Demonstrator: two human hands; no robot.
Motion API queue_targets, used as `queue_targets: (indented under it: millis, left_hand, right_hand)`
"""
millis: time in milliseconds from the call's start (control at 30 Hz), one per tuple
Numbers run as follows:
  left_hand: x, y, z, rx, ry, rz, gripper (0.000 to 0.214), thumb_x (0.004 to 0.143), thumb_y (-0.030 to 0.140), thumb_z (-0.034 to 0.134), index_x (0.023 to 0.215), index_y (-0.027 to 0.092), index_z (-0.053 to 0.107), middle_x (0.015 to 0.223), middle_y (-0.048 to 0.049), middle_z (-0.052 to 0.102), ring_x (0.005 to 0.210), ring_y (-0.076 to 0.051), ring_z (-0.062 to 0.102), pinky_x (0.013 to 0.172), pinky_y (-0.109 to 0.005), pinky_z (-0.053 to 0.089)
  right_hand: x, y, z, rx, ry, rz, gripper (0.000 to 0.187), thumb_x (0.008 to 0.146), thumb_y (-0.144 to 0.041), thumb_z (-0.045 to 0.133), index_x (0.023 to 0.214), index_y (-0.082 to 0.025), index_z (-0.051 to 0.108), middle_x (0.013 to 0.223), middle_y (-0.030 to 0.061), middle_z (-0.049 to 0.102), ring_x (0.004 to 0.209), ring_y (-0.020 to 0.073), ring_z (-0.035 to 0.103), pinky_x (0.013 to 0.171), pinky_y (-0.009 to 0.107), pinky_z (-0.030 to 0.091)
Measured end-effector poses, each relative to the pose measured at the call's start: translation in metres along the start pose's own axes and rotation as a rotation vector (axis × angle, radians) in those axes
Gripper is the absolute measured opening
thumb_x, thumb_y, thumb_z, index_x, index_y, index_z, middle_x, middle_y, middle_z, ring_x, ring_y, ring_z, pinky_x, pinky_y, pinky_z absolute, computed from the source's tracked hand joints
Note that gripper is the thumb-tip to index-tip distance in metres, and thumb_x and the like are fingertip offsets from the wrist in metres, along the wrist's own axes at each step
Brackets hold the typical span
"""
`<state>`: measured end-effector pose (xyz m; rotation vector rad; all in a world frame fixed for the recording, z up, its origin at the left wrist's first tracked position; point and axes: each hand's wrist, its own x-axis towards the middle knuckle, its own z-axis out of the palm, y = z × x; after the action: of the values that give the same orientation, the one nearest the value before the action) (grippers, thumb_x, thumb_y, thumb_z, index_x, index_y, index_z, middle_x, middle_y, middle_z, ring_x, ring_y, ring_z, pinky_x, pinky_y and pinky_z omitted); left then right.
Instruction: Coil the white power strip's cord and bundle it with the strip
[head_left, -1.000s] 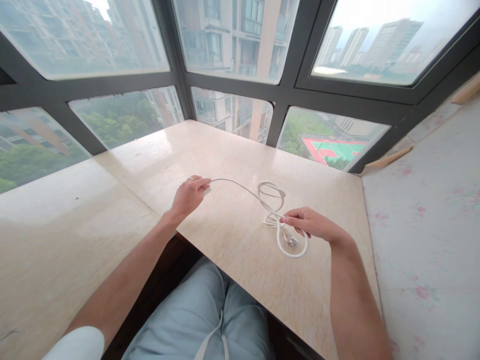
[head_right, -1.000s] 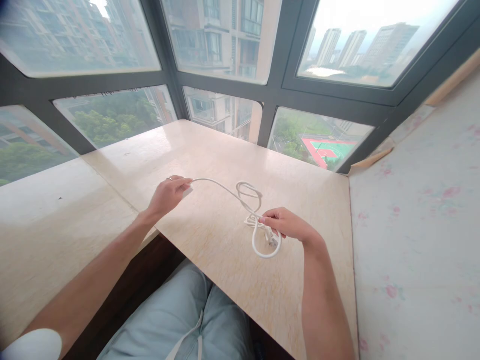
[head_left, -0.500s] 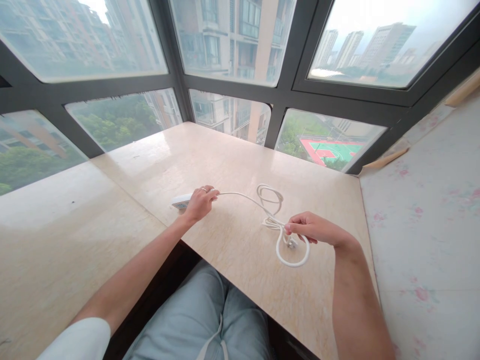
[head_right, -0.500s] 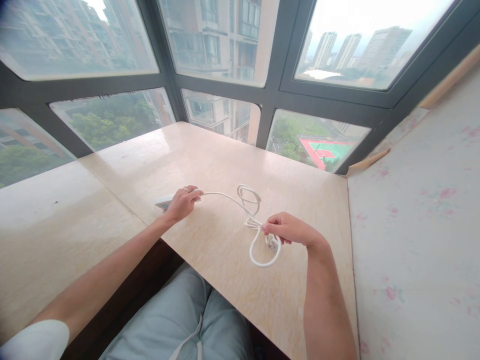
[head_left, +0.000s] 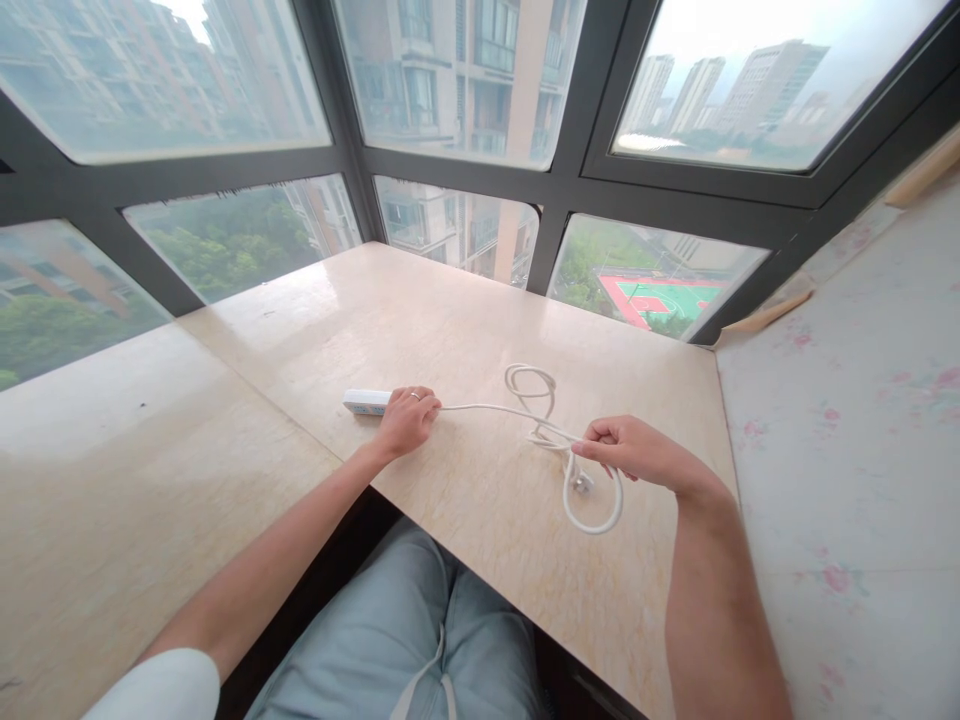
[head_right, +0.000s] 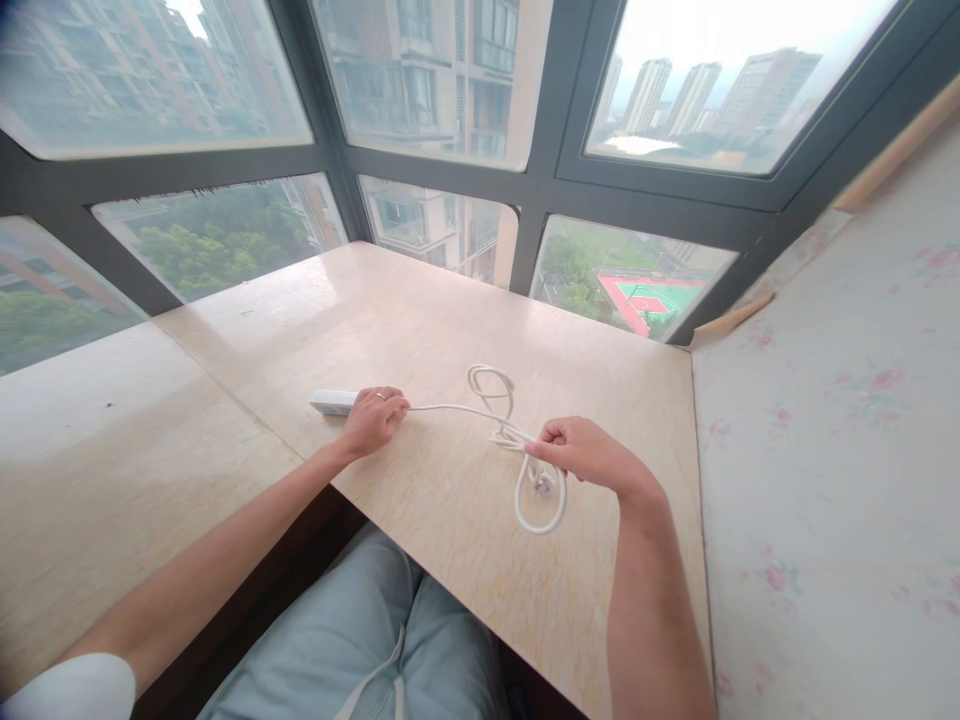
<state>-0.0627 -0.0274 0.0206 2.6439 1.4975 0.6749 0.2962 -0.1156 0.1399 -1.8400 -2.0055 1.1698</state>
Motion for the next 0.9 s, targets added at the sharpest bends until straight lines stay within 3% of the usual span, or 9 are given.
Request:
queue_targets:
  millis: [100,200,433,533,700,767,900]
  left_hand:
    - [-0.003,0.002,-0.002,-0.015,-0.033,0.012,0.018,0.086,0.037,0.060,0.094,0.022,0.064,0.108,-0.0089,0.066,0.104,-0.027,0.059,0.097,-0.046,0.035]
    - [-0.006,0.004,-0.003,-0.035,-0.037,0.011,0.023,0.083,0.042,0.063,0.092,0.021,0.063,0.111,-0.0100,0.066,0.108,-0.028,0.058,0.098,-0.047,0.034]
    - [-0.008,0.002,-0.007,-0.101,-0.023,0.051,0.028,0.083,0.045,0.063,0.071,0.021,0.057,0.109,-0.0085,0.067,0.109,-0.026,0.059,0.099,-0.045,0.034]
    - [-0.009,0.000,-0.007,-0.103,-0.031,0.078,0.029,0.080,0.047,0.066,0.071,0.021,0.056,0.111,-0.0086,0.068,0.112,-0.026,0.058,0.099,-0.046,0.033]
    - [-0.012,-0.006,-0.010,-0.080,-0.123,0.140,0.015,0.080,0.036,0.065,0.082,0.022,0.061,0.110,-0.0066,0.068,0.110,-0.026,0.059,0.104,-0.047,0.030]
    - [-0.013,-0.009,-0.012,-0.082,-0.147,0.160,0.007,0.083,0.027,0.059,0.085,0.023,0.063,0.108,-0.0055,0.069,0.109,-0.024,0.060,0.104,-0.046,0.031]
    - [-0.015,-0.009,-0.012,-0.081,-0.118,0.169,0.015,0.084,0.018,0.050,0.086,0.023,0.063,0.107,-0.0059,0.069,0.104,-0.022,0.061,0.101,-0.044,0.034]
  right_hand:
    - [0.002,0.001,0.001,0.009,-0.015,-0.051,0.043,0.087,-0.056,0.052,0.067,-0.017,0.057,0.055,-0.0008,0.058,0.042,0.0080,0.044,0.044,0.022,0.033]
    - [0.006,0.004,0.001,0.060,0.005,-0.071,0.039,0.092,-0.048,0.043,0.079,-0.016,0.062,0.060,0.0001,0.062,0.044,0.0086,0.048,0.050,0.022,0.039]
    - [0.020,0.009,0.010,0.159,0.083,-0.067,0.023,0.086,-0.033,0.055,0.099,-0.016,0.063,0.078,0.0043,0.069,0.058,0.0121,0.060,0.056,0.023,0.048]
    - [0.029,0.004,0.022,0.146,0.029,-0.116,0.024,0.085,-0.033,0.057,0.100,-0.015,0.063,0.076,0.0041,0.069,0.061,0.0137,0.062,0.058,0.025,0.048]
    - [0.043,-0.001,0.046,-0.088,-0.063,-0.212,0.032,0.077,-0.030,0.068,0.106,-0.015,0.066,0.089,0.0056,0.069,0.079,0.0189,0.065,0.072,0.028,0.048]
    - [0.047,-0.001,0.055,-0.235,-0.100,-0.244,0.045,0.070,-0.027,0.075,0.112,-0.014,0.065,0.103,0.0098,0.068,0.094,0.0230,0.063,0.081,0.031,0.047]
    - [0.054,-0.002,0.071,-0.488,-0.114,-0.281,0.070,0.062,-0.030,0.085,0.126,-0.016,0.062,0.124,0.0166,0.058,0.117,0.0315,0.052,0.095,0.038,0.041]
